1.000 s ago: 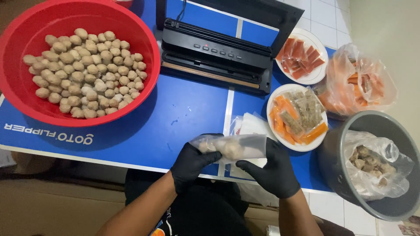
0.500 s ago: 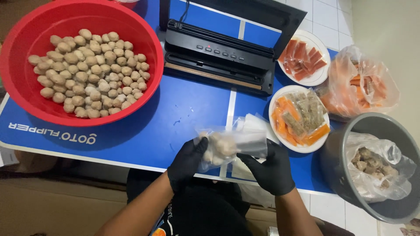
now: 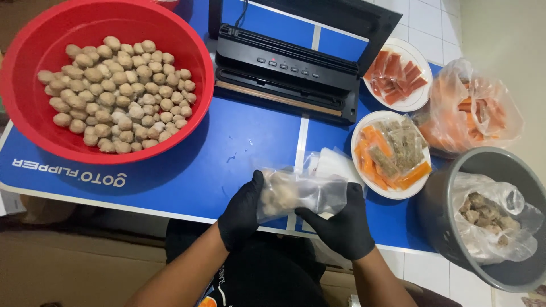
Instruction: Vacuum sealing various food items like meatballs and sliced meat into small plastic bags using a vacuum sealer machine.
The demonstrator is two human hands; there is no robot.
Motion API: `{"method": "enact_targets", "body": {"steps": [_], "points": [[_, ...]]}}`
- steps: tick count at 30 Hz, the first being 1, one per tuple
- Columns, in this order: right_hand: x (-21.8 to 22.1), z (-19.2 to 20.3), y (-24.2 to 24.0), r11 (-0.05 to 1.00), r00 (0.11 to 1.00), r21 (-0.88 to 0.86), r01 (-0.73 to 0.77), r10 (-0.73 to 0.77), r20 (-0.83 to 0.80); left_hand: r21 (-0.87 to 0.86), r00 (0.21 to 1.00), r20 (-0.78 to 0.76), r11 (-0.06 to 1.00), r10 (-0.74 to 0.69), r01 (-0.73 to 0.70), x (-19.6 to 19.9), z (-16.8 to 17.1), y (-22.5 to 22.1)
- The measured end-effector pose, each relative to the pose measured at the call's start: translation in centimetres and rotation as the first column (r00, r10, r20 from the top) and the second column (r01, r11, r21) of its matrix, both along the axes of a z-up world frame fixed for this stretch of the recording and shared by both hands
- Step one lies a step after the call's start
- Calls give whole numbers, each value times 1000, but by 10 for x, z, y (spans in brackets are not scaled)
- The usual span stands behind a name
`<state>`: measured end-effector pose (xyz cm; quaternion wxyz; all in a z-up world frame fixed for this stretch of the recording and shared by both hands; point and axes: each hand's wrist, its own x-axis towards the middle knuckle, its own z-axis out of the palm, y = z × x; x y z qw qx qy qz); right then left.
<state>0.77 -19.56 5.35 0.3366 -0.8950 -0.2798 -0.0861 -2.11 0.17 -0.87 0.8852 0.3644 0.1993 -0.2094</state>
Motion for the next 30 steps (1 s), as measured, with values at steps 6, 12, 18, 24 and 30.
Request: {"method": "enact_targets", "body": {"steps": [6,12,18,24,30], "points": [[1,-36,-22,999,999,50,-3,1,46,-70,992,112,996,55,-47,-1,-34,-1],[10,-27,-5,986,976,-7,-169,169,135,231,950,283,971,-131,65,-4,-27,2],[4,-47,-23,997,996,-7,-73,73,59,362,988,128,931,-85,33,-8,-15,-2],[20,-6,-34,865,951,418,278,-188,-244,196,972,74,952,225,-235,-3,-23,-4],[84,-61,-134,732,802,-348,585,-587,114,207,959,65,936,277,-285,-4,0,8]]}}
